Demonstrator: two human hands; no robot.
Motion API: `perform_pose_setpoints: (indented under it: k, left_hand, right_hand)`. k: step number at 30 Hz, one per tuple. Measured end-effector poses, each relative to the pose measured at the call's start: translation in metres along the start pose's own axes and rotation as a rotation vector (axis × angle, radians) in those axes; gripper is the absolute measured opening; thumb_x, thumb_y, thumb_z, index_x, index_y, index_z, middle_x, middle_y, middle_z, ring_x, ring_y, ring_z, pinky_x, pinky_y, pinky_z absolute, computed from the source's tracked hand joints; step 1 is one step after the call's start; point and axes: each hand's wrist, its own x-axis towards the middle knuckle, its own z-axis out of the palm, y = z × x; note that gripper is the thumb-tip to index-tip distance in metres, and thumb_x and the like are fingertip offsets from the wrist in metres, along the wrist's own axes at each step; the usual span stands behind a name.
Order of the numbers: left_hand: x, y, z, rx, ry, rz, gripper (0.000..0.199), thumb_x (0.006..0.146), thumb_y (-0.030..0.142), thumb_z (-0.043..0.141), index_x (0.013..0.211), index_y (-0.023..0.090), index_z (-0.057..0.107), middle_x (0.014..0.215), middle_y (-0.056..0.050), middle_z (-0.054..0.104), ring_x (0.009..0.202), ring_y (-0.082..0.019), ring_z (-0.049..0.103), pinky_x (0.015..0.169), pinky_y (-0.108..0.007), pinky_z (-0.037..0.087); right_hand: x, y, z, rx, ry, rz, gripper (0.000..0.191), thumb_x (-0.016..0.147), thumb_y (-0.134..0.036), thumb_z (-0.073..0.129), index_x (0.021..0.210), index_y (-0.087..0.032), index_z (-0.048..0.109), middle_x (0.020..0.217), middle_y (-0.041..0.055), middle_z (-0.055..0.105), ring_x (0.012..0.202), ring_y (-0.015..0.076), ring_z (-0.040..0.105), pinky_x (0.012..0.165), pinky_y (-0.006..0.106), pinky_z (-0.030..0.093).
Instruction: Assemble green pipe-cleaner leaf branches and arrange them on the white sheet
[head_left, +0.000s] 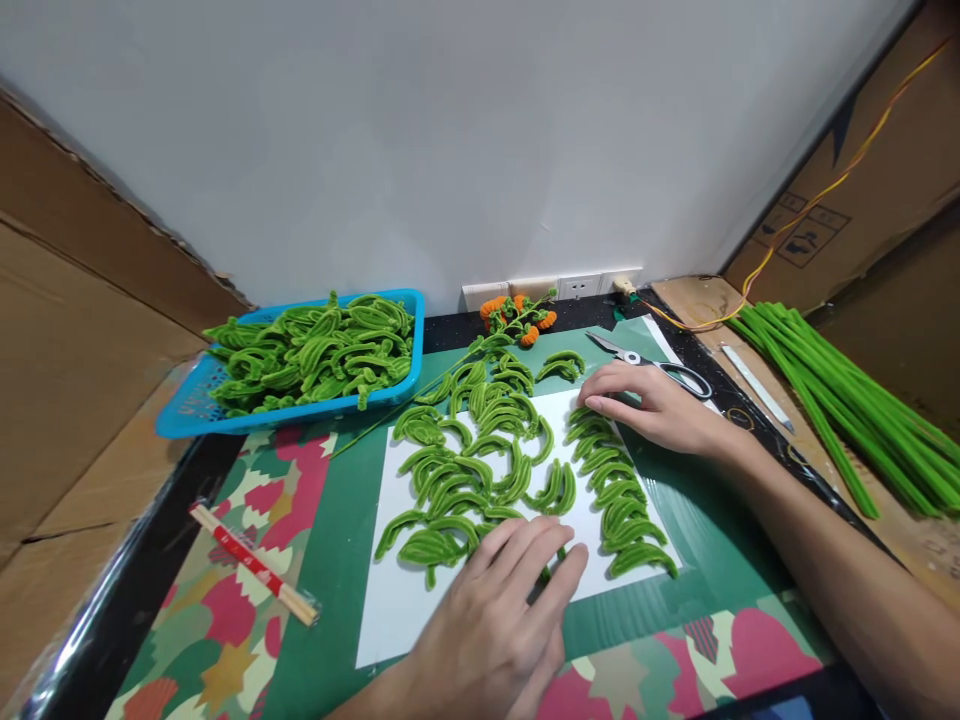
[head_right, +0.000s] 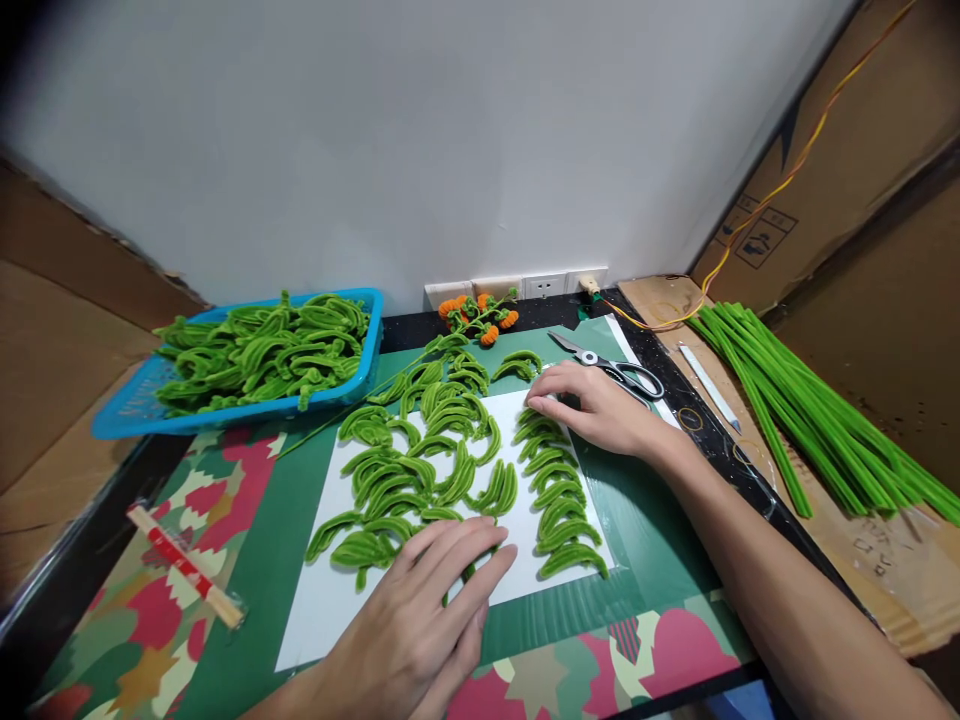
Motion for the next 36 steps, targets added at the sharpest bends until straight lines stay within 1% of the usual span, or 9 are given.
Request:
perform_pose_setpoints:
  k: [3,7,10,13,17,22,26,31,36]
  left_hand:
    - [0.000,0.000,-0.001,0.001,-0.020,0.008,0.048,0.095,0.007,0.052,0.142,0.009,0.062,0.137,-0.013,0.069,0.133,-0.029,0.060,0.118,-0.042,0.040]
    - [0.001,0.000,-0.002,-0.025,-0.021,0.001,0.045,0.093,0.002,0.051,0.136,0.009,0.063,0.134,-0.014,0.070,0.130,-0.031,0.062,0.113,-0.044,0.045]
    - [0.002,0.000,-0.001,-0.101,-0.006,-0.045,0.042,0.093,-0.002,0.051,0.131,0.013,0.063,0.128,-0.011,0.071,0.122,-0.027,0.064,0.108,-0.042,0.047]
    - [0.004,0.000,0.000,-0.137,0.049,-0.110,0.035,0.097,0.000,0.055,0.128,0.016,0.063,0.121,-0.008,0.072,0.116,-0.024,0.066,0.103,-0.040,0.047]
    - [0.004,0.005,-0.001,-0.183,0.099,-0.154,0.028,0.100,0.004,0.061,0.123,0.019,0.064,0.116,-0.005,0.074,0.113,-0.021,0.068,0.100,-0.037,0.047]
    - [-0.008,0.016,-0.006,-0.175,0.215,-0.251,0.035,0.100,0.006,0.064,0.130,0.022,0.064,0.127,-0.007,0.071,0.121,-0.022,0.065,0.102,-0.036,0.047]
    - [-0.014,0.025,-0.007,-0.023,0.198,-0.323,0.025,0.103,0.014,0.064,0.127,0.021,0.067,0.121,-0.008,0.070,0.114,-0.023,0.065,0.096,-0.037,0.046]
    - [-0.004,0.035,0.002,0.131,0.187,-0.379,0.021,0.105,0.019,0.063,0.125,0.020,0.069,0.107,-0.006,0.070,0.099,-0.023,0.064,0.086,-0.038,0.042]
    - [0.010,0.045,0.014,0.125,0.244,-0.487,0.023,0.105,0.016,0.064,0.128,0.018,0.068,0.107,-0.004,0.076,0.103,-0.023,0.065,0.092,-0.039,0.040]
  right_hand:
    - [-0.001,-0.005,0.001,-0.015,0.020,-0.001,0.022,0.110,-0.033,0.059,0.109,-0.023,0.079,0.113,0.0074,0.079,0.107,0.0250,0.068,0.100,0.043,0.052]
    - [-0.006,-0.020,0.001,0.031,0.014,-0.047,0.014,0.107,-0.031,0.066,0.109,-0.025,0.078,0.115,0.0065,0.078,0.113,0.0252,0.066,0.103,0.044,0.050]
    - [-0.009,-0.035,0.004,0.066,-0.109,-0.066,0.009,0.103,-0.032,0.074,0.107,-0.025,0.078,0.113,0.0054,0.077,0.113,0.0249,0.066,0.106,0.044,0.047]
    - [-0.009,-0.047,0.012,-0.005,-0.233,-0.084,0.007,0.098,-0.027,0.079,0.104,-0.025,0.078,0.112,0.0045,0.077,0.112,0.0253,0.066,0.112,0.048,0.040]
    - [-0.009,-0.054,0.022,-0.121,-0.313,-0.117,0.004,0.098,-0.022,0.078,0.101,-0.024,0.079,0.109,0.0053,0.075,0.110,0.0264,0.063,0.108,0.049,0.040]
    - [-0.013,-0.055,0.021,-0.147,-0.300,-0.181,0.020,0.099,-0.009,0.069,0.101,-0.025,0.082,0.110,0.0062,0.071,0.108,0.0250,0.060,0.098,0.042,0.048]
    - [-0.018,-0.058,0.018,-0.182,-0.274,-0.195,0.026,0.095,-0.005,0.069,0.100,-0.026,0.083,0.110,0.0062,0.069,0.107,0.0253,0.061,0.095,0.041,0.053]
    - [-0.021,-0.058,0.021,-0.191,-0.257,-0.230,0.027,0.095,-0.004,0.068,0.100,-0.026,0.083,0.101,0.0064,0.072,0.103,0.0262,0.062,0.092,0.042,0.054]
    - [-0.022,-0.055,0.021,-0.164,-0.272,-0.228,0.025,0.093,-0.002,0.068,0.100,-0.023,0.082,0.099,0.0061,0.074,0.100,0.0260,0.062,0.094,0.043,0.051]
